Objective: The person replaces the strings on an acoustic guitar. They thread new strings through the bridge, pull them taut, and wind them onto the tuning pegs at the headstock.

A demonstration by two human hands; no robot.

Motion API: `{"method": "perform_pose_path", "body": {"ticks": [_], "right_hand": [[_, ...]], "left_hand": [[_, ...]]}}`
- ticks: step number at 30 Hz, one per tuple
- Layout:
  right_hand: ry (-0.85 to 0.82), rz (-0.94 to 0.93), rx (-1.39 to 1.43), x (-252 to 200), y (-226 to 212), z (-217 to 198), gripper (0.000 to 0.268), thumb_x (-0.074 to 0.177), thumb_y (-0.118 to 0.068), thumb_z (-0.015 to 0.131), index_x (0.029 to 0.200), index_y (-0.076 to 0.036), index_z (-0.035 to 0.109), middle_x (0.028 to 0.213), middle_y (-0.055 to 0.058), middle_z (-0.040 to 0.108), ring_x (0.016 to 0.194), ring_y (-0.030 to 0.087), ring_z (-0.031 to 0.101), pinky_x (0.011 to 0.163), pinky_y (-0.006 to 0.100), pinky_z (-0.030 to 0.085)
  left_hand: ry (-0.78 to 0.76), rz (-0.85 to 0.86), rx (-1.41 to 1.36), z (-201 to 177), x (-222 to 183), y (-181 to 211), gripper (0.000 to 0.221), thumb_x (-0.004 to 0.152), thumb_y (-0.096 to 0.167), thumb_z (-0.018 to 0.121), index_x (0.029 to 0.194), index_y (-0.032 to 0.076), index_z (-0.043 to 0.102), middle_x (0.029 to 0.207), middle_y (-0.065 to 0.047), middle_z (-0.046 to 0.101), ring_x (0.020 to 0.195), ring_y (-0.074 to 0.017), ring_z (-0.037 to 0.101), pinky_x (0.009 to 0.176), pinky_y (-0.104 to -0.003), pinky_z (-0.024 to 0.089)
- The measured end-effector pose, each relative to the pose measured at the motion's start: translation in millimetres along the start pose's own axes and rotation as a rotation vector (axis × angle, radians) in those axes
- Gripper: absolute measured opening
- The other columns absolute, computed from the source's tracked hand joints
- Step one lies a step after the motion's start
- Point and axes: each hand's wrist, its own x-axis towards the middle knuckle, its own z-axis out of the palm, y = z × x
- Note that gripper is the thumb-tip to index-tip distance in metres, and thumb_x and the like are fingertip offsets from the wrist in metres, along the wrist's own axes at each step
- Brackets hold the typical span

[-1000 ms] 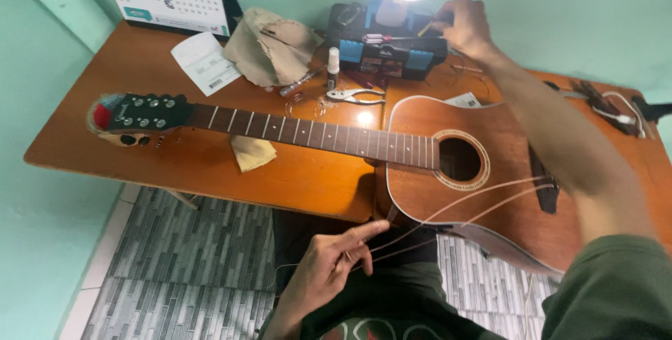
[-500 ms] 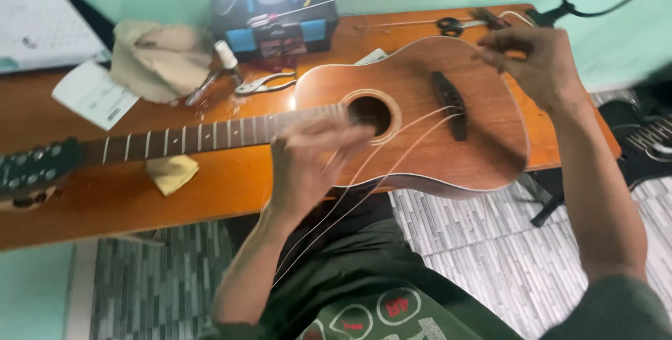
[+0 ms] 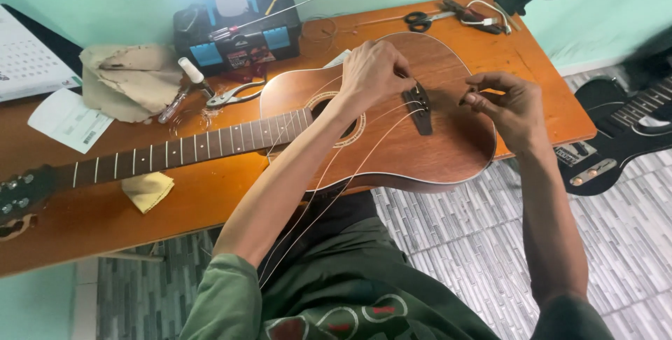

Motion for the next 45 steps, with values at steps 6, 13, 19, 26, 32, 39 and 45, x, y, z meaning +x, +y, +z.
{"method": "perform_pose_path", "body": {"ticks": [6, 13, 19, 26, 32, 39, 45], "right_hand": [[0.152, 0.011, 0.058, 5, 22, 6, 0.03, 0.09, -0.001, 0.085, 0.116, 0.001, 0.071, 0.102, 0.013, 0.067, 0.092, 0.018, 0.074, 0.073, 0.026, 0.062], [0.169, 0.018, -0.057, 6, 21, 13, 0.033, 0.089, -0.008, 0.089, 0.118, -0.003, 0.074, 0.099, 0.012, 0.07, 0.093, 0.017, 0.07, 0.07, 0.027, 0.059], [0.114, 0.002, -0.208, 16, 12, 21, 0.016, 0.094, -0.01, 0.085, 0.109, -0.011, 0.08, 0.094, 0.012, 0.075, 0.086, 0.017, 0.071, 0.064, 0.028, 0.058], [0.044, 0.093, 0.113, 44, 48, 27, 0.021, 0.092, -0.004, 0.081, 0.111, -0.001, 0.073, 0.092, 0.014, 0.072, 0.084, 0.016, 0.072, 0.07, 0.028, 0.067], [0.023, 0.073, 0.178, 51, 61, 25, 0.019, 0.092, -0.002, 0.08, 0.11, -0.001, 0.073, 0.091, 0.012, 0.073, 0.082, 0.016, 0.074, 0.069, 0.025, 0.067], [-0.016, -0.191, -0.348, 36, 8, 37, 0.017, 0.088, 0.002, 0.086, 0.095, -0.013, 0.081, 0.085, 0.006, 0.075, 0.085, 0.015, 0.073, 0.07, 0.029, 0.058], [-0.117, -0.345, -0.479, 42, 6, 41, 0.018, 0.088, 0.008, 0.081, 0.095, -0.008, 0.081, 0.084, 0.011, 0.075, 0.084, 0.026, 0.075, 0.068, 0.034, 0.059]], "left_hand": [[-0.14, -0.07, -0.033, 11, 9, -6, 0.015, 0.064, 0.053, 0.081, 0.071, 0.039, 0.079, 0.064, 0.008, 0.072, 0.074, -0.0279, 0.075, 0.069, -0.037, 0.06], [-0.2, -0.088, 0.031, 23, 11, 1, 0.013, 0.067, 0.047, 0.078, 0.075, 0.037, 0.081, 0.074, -0.001, 0.076, 0.081, -0.035, 0.076, 0.076, -0.046, 0.062], [-0.21, -0.086, 0.018, 40, 9, -2, 0.01, 0.07, 0.04, 0.077, 0.075, 0.033, 0.081, 0.075, -0.005, 0.076, 0.082, -0.0389, 0.075, 0.074, -0.049, 0.062], [-0.195, -0.083, -0.238, 60, 11, -30, 0.011, 0.076, 0.021, 0.074, 0.083, 0.022, 0.082, 0.081, -0.011, 0.077, 0.086, -0.0381, 0.077, 0.078, -0.05, 0.063], [-0.199, -0.098, -0.302, 59, 8, -34, 0.009, 0.077, 0.019, 0.077, 0.084, 0.018, 0.081, 0.084, -0.012, 0.078, 0.088, -0.0367, 0.077, 0.079, -0.051, 0.063], [-0.178, -0.076, -0.286, 65, 13, -32, 0.005, 0.076, 0.017, 0.076, 0.076, 0.017, 0.081, 0.078, -0.011, 0.076, 0.082, -0.0346, 0.077, 0.076, -0.049, 0.063], [-0.169, -0.062, -0.268, 74, 12, -36, 0.006, 0.074, 0.018, 0.075, 0.075, 0.019, 0.08, 0.075, -0.01, 0.075, 0.08, -0.0343, 0.077, 0.075, -0.05, 0.064]]}}
